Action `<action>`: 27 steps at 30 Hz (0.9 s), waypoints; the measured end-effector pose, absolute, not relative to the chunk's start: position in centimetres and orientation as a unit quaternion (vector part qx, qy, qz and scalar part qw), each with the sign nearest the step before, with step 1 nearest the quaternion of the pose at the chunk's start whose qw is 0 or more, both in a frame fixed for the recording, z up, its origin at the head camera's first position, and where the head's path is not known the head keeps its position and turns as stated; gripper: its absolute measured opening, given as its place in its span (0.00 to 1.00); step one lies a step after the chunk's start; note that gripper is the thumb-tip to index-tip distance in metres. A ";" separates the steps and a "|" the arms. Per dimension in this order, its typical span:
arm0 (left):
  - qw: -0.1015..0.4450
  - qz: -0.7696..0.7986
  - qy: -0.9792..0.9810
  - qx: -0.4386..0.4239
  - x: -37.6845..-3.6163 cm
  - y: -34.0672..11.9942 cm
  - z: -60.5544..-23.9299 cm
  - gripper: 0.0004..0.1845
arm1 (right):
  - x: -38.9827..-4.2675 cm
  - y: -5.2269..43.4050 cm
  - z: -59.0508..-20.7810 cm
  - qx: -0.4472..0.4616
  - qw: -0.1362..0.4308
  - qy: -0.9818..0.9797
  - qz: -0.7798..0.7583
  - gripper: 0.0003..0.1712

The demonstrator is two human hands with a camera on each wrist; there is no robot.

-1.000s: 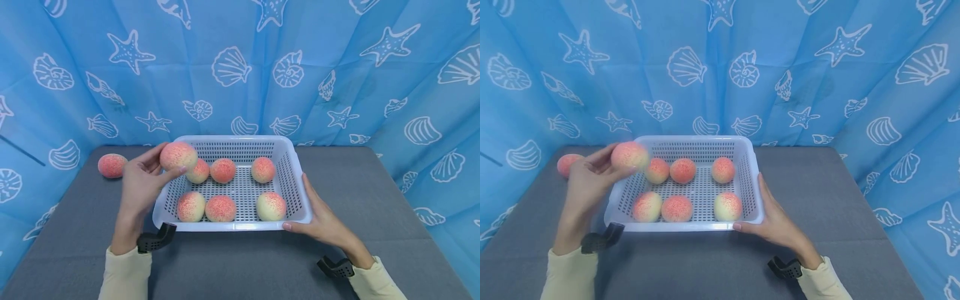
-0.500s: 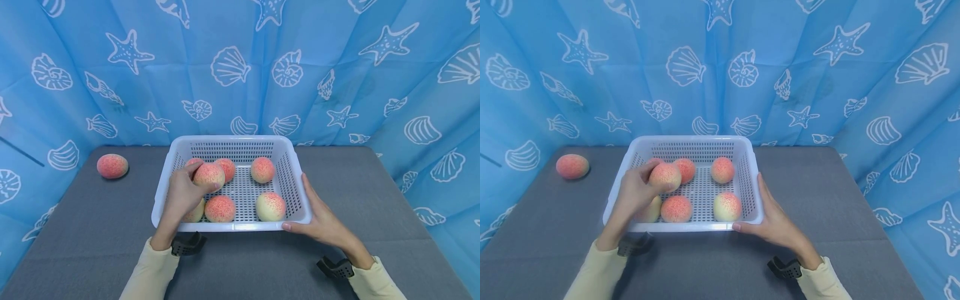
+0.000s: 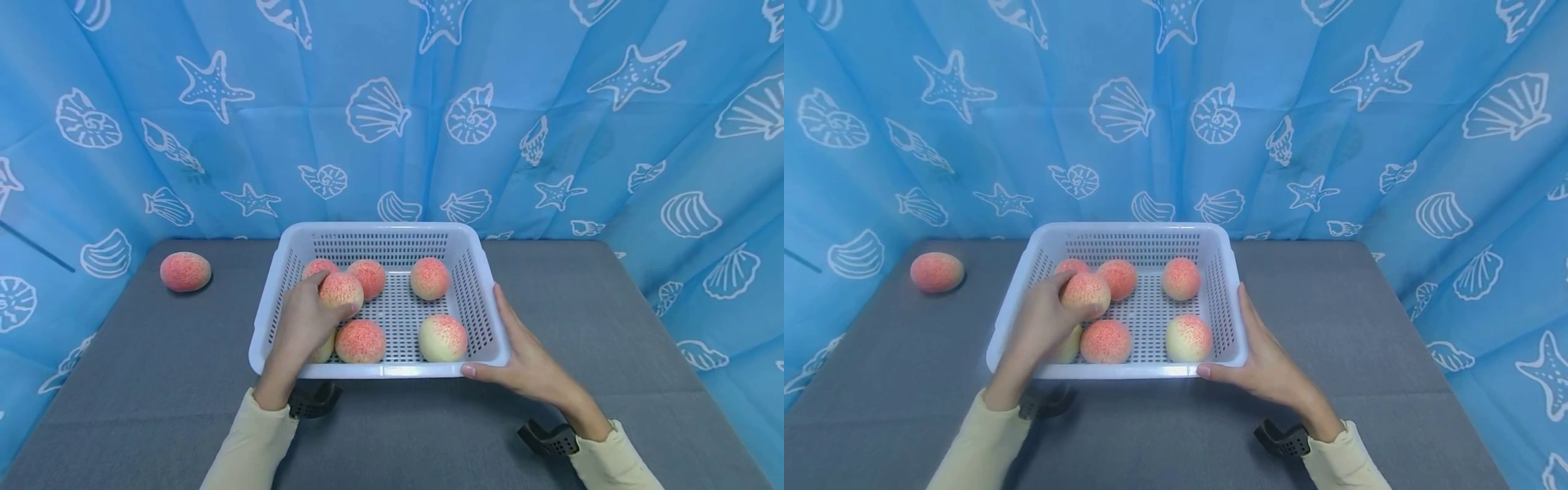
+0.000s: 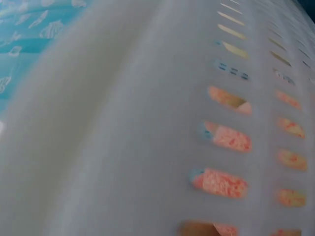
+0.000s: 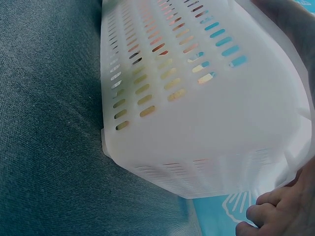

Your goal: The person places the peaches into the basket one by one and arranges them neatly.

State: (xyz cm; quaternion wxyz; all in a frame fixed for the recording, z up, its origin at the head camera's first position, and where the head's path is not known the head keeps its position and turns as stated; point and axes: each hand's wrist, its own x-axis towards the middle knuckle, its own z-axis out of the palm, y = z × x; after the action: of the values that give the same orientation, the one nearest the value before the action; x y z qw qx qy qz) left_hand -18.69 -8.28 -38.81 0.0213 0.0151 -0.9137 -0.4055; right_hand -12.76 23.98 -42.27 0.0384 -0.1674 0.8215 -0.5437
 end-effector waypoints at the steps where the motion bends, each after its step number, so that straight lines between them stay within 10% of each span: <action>1: 0.019 -0.399 -0.916 0.016 -18.7 -8.2 -38.8 0.43 | -12.7 24.0 -42.3 -0.166 0.038 0.823 -0.542 0.76; 27: 0.023 -0.402 -0.915 0.005 -18.5 -8.3 -38.6 0.47 | -12.6 24.0 -42.3 -0.159 0.040 0.826 -0.539 0.75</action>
State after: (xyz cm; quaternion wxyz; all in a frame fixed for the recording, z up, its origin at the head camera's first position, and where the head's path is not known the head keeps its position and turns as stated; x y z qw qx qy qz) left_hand -18.54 -8.33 -38.58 0.0233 0.0054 -0.9151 -0.4025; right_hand -12.62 24.01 -42.26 0.0401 -0.1590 0.8263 -0.5388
